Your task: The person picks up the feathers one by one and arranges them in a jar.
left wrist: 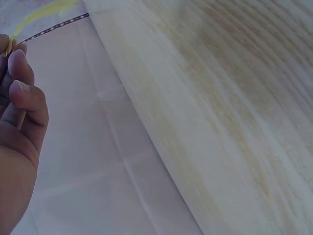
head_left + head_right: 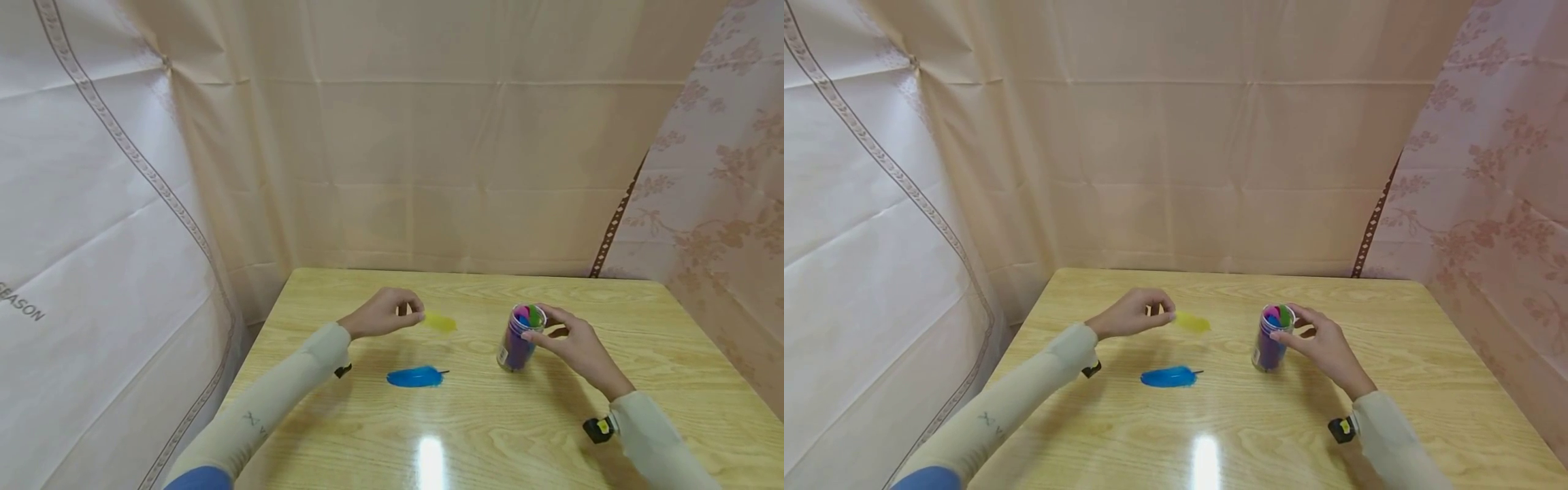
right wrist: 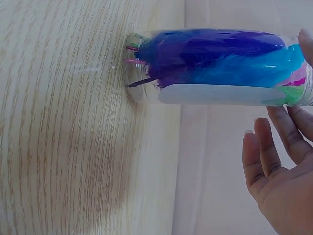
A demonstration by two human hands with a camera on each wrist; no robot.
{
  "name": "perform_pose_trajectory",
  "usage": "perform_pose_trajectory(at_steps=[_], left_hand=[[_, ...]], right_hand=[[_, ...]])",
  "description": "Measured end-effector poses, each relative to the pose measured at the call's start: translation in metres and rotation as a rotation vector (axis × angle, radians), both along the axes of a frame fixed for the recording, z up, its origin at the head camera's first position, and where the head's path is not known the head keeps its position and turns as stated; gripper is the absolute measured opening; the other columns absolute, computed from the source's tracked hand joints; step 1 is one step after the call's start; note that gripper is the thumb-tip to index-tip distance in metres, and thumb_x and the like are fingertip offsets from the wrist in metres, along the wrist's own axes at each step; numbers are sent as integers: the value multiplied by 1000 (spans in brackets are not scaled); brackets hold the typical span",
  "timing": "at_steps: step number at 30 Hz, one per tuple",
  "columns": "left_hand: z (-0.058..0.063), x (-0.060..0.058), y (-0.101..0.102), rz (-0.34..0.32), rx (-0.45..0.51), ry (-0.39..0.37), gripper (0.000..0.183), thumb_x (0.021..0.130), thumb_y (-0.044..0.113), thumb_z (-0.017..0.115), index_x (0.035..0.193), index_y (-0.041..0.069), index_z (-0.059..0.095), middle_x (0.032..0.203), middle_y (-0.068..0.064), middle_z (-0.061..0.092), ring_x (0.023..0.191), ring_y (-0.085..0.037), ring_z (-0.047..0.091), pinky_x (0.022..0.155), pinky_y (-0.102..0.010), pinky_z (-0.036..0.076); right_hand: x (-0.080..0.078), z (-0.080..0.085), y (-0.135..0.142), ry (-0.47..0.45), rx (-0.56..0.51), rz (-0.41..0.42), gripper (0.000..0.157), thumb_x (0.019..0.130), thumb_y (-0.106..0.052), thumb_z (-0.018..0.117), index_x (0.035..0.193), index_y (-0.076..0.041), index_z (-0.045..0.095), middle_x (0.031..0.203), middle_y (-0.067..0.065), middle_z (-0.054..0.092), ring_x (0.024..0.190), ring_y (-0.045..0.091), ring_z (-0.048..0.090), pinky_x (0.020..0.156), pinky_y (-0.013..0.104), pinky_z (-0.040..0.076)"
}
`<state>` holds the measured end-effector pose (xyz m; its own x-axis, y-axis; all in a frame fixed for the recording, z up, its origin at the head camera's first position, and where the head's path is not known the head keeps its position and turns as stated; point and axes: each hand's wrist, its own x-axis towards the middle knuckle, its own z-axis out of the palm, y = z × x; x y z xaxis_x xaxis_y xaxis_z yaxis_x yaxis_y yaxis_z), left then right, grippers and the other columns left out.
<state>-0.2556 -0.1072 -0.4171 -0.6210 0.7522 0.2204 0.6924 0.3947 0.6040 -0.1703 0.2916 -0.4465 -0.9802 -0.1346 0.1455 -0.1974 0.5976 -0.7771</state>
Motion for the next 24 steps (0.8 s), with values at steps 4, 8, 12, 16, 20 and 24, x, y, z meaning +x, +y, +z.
perform_pose_trajectory(at_steps=[4, 8, 12, 16, 20, 24], left_hand=[[5, -1, 4, 1, 1, 24, 11, 104, 26, 64, 107, 19, 71, 99, 11, 68, 77, -8, 59, 70, -27, 52], [8, -4, 9, 1, -5, 52, 11, 104, 27, 64, 107, 19, 71, 99, 12, 68, 78, -7, 59, 72, -26, 52], [13, -5, 14, -3, -5, 67, 12, 104, 27, 64, 107, 19, 71, 99, 11, 68, 78, -7, 59, 71, -26, 51], [17, -6, 18, -3, -12, 84, 11, 104, 27, 64, 107, 19, 71, 99, 12, 68, 77, -7, 58, 71, -26, 51], [22, -7, 23, -1, -3, 72, 11, 104, 27, 64, 107, 19, 71, 99, 12, 67, 77, -7, 58, 70, -26, 51], [27, -7, 29, -13, 21, 56, 12, 104, 29, 64, 108, 19, 71, 97, 12, 67, 78, -7, 58, 69, -27, 51]], right_hand=[[0, 0, 0, -11, -4, -1, 73, 95, -42, 75, 154, -9, 47, 129, 15, 60, 107, 32, 60, 79, 30, 55], [1, 0, 0, -21, -3, -1, 74, 95, -43, 74, 155, -10, 46, 130, 15, 59, 107, 33, 60, 78, 32, 55], [0, 0, 1, -11, 3, 1, 73, 96, -43, 74, 154, -10, 46, 130, 14, 59, 108, 31, 59, 80, 30, 54], [-1, -1, 1, 5, 8, 5, 71, 96, -42, 74, 153, -10, 48, 130, 13, 60, 109, 28, 57, 82, 25, 53], [0, -1, 1, 6, 1, 6, 71, 96, -42, 74, 153, -10, 48, 130, 13, 60, 109, 28, 57, 82, 24, 52], [0, -1, 1, 6, -1, 3, 72, 96, -42, 74, 153, -9, 48, 130, 13, 61, 109, 28, 57, 82, 25, 53]])
